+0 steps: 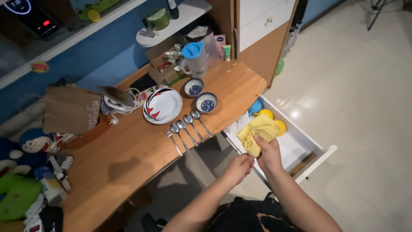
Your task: The person wipes several metal spoons and forks with a yellow cloth and places them into an open drawer. The person handles the cutlery one at a time, wiping each piece before depositing it into the drawer.
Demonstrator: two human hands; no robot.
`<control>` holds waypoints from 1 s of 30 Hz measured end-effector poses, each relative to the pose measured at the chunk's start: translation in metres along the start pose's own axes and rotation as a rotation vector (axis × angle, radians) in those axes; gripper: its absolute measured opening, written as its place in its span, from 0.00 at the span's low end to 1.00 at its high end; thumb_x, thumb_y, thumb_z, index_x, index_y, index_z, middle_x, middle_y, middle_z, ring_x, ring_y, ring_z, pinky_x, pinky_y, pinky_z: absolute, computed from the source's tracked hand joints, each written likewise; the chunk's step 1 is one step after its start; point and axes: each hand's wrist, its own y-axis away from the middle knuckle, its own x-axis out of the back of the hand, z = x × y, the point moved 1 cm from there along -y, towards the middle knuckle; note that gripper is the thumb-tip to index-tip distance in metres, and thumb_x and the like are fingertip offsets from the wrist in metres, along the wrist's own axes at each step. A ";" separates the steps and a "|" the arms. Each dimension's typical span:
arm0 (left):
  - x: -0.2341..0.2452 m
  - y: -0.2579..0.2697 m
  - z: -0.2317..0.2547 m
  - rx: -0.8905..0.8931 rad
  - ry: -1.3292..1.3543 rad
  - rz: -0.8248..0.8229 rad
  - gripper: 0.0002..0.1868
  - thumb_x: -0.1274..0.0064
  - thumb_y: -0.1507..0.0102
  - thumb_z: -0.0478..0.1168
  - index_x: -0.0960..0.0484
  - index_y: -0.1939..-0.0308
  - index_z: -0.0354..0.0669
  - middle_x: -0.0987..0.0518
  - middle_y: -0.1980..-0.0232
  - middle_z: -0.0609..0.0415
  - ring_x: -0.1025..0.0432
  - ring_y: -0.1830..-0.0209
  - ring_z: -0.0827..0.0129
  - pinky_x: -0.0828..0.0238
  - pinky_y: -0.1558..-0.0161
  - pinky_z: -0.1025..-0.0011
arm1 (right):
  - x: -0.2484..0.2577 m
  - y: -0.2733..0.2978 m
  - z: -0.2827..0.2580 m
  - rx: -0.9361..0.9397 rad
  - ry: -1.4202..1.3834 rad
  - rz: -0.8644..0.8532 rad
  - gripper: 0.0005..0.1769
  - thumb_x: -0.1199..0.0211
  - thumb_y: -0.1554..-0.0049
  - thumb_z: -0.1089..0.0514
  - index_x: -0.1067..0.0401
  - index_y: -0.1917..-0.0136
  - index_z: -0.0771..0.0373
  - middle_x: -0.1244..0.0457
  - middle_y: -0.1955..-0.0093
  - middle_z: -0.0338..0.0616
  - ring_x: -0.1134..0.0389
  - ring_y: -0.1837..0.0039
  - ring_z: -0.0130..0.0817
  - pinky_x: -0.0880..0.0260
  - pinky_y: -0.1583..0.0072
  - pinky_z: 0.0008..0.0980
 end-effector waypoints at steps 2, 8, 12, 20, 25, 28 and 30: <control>0.022 0.010 0.016 0.017 -0.117 -0.060 0.17 0.54 0.29 0.51 0.19 0.70 0.53 0.29 0.82 0.63 0.34 0.83 0.78 0.40 0.79 0.83 | 0.016 -0.008 0.009 -0.010 0.021 -0.013 0.26 0.31 0.48 0.69 0.33 0.36 0.69 0.30 0.50 0.55 0.24 0.55 0.48 0.22 0.58 0.44; 0.069 0.025 0.060 -0.031 -0.239 -0.350 0.17 0.58 0.30 0.48 0.21 0.70 0.49 0.32 0.83 0.61 0.38 0.84 0.78 0.43 0.81 0.82 | 0.039 -0.012 0.009 -0.088 0.172 -0.102 0.36 0.28 0.60 0.78 0.32 0.37 0.74 0.31 0.48 0.63 0.26 0.55 0.59 0.24 0.58 0.56; 0.056 0.009 0.054 -0.146 -0.246 -0.284 0.17 0.57 0.29 0.47 0.19 0.68 0.48 0.29 0.81 0.56 0.34 0.81 0.70 0.38 0.76 0.75 | 0.022 -0.008 0.015 0.051 0.011 0.044 0.26 0.31 0.49 0.71 0.33 0.38 0.71 0.31 0.50 0.59 0.24 0.56 0.52 0.22 0.59 0.46; 0.046 0.002 0.032 0.006 -0.137 -0.325 0.17 0.58 0.29 0.46 0.24 0.71 0.49 0.35 0.85 0.62 0.41 0.89 0.78 0.46 0.86 0.83 | 0.042 -0.011 0.015 -0.017 0.087 0.066 0.26 0.31 0.51 0.72 0.32 0.38 0.71 0.30 0.51 0.58 0.25 0.57 0.51 0.23 0.61 0.46; 0.056 -0.004 0.050 0.037 -0.225 -0.507 0.16 0.61 0.30 0.48 0.26 0.70 0.50 0.35 0.81 0.63 0.40 0.85 0.81 0.46 0.84 0.84 | 0.053 -0.019 -0.001 -0.125 0.219 -0.040 0.34 0.29 0.58 0.77 0.30 0.37 0.73 0.30 0.48 0.61 0.25 0.56 0.56 0.24 0.59 0.52; 0.034 -0.024 0.026 -0.055 -0.207 -0.421 0.15 0.58 0.31 0.46 0.24 0.71 0.49 0.34 0.82 0.62 0.40 0.85 0.79 0.47 0.84 0.82 | 0.040 -0.020 -0.006 -0.043 0.133 0.005 0.30 0.30 0.53 0.73 0.32 0.36 0.72 0.31 0.49 0.62 0.25 0.56 0.57 0.22 0.59 0.51; 0.012 -0.022 0.022 -0.163 -0.203 -0.188 0.16 0.53 0.30 0.46 0.18 0.71 0.52 0.27 0.82 0.58 0.32 0.79 0.70 0.35 0.72 0.75 | 0.034 -0.020 -0.008 0.042 0.038 0.082 0.26 0.33 0.48 0.70 0.33 0.36 0.70 0.31 0.51 0.57 0.24 0.57 0.49 0.22 0.60 0.44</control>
